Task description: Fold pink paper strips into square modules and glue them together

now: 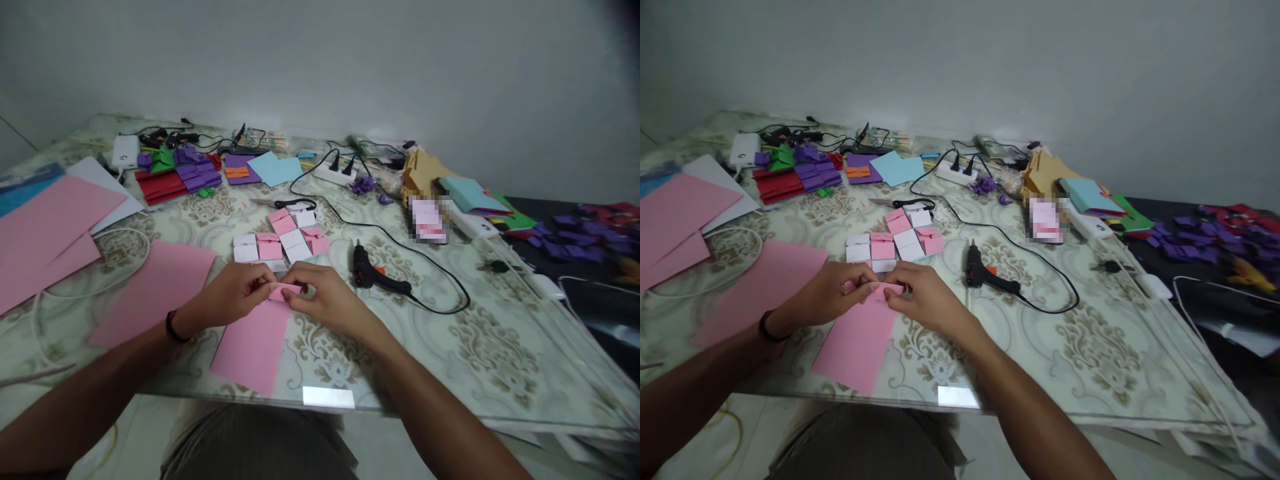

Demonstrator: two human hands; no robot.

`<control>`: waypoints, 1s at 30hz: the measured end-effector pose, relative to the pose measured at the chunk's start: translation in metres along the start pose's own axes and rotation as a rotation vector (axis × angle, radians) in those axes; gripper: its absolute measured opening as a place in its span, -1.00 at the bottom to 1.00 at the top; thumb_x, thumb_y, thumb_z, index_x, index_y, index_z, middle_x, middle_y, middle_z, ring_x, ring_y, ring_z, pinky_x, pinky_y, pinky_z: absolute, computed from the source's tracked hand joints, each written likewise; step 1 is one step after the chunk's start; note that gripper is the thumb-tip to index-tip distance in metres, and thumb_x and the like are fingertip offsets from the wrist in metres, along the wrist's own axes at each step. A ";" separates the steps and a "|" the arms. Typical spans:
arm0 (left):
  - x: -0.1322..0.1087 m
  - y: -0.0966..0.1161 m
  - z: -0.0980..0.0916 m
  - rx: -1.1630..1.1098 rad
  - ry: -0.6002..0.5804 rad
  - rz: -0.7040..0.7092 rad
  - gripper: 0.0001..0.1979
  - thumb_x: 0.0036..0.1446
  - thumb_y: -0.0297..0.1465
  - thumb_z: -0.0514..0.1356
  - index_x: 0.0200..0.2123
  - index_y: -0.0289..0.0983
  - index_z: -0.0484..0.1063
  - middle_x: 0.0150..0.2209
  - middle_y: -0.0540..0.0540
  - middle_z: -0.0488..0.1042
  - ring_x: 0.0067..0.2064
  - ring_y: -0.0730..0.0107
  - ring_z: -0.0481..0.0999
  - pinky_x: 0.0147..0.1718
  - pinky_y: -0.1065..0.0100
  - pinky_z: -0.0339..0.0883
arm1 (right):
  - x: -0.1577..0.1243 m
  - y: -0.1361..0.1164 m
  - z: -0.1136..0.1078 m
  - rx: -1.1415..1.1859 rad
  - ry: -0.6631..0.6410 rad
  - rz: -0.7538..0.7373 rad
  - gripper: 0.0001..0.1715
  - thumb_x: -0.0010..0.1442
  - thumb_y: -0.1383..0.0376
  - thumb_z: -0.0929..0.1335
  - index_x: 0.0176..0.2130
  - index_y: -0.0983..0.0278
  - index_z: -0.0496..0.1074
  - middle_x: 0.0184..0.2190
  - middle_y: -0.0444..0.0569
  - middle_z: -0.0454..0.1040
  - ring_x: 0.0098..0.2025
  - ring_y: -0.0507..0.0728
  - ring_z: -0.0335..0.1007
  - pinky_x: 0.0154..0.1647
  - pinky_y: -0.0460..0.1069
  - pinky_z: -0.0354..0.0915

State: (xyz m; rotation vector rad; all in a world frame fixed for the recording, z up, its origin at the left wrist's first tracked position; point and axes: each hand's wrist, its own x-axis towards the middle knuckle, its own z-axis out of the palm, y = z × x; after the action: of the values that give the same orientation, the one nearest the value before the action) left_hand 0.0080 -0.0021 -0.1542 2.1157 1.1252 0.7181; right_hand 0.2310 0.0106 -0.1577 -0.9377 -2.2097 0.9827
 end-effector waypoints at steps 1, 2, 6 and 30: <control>0.000 -0.001 -0.001 0.005 0.000 -0.004 -0.81 0.31 -0.39 0.20 -0.38 -0.29 0.48 -0.57 0.11 0.43 -0.53 0.56 0.31 -0.50 0.46 0.10 | 0.000 0.000 -0.001 0.002 0.000 -0.005 -0.88 0.24 0.45 0.42 -0.23 0.30 0.60 -0.32 -0.07 0.55 -0.29 0.07 0.43 -0.24 -0.05 0.28; 0.000 -0.001 -0.001 0.011 0.000 -0.009 -0.81 0.31 -0.39 0.19 -0.38 -0.29 0.48 -0.58 0.11 0.43 -0.54 0.56 0.30 -0.50 0.46 0.10 | 0.000 0.001 -0.002 0.006 0.006 -0.011 -0.85 0.24 0.46 0.41 -0.23 0.29 0.60 -0.31 -0.07 0.55 -0.29 0.07 0.43 -0.23 -0.04 0.29; 0.000 -0.004 -0.005 0.048 -0.002 -0.040 -0.82 0.30 -0.36 0.18 -0.34 -0.28 0.51 -0.57 0.10 0.46 -0.53 0.53 0.32 -0.50 0.46 0.11 | -0.001 0.002 -0.009 0.014 0.093 0.006 -0.77 0.24 0.47 0.34 -0.20 0.27 0.60 -0.29 -0.06 0.59 -0.26 0.09 0.48 -0.19 -0.03 0.32; 0.000 -0.007 -0.011 0.069 0.236 -0.114 -0.82 0.33 -0.32 0.18 -0.22 -0.28 0.53 -0.46 -0.01 0.57 -0.40 0.40 0.54 -0.44 0.45 0.31 | -0.002 0.038 -0.046 -0.313 0.371 0.195 -0.53 0.40 0.07 0.35 -0.44 0.28 0.57 -0.53 -0.03 0.52 -0.49 0.09 0.33 -0.41 0.01 0.19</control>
State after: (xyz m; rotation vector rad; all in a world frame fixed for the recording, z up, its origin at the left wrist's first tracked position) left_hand -0.0037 0.0038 -0.1517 2.0422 1.4025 0.9039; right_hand 0.2781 0.0465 -0.1612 -1.3757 -2.0097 0.4930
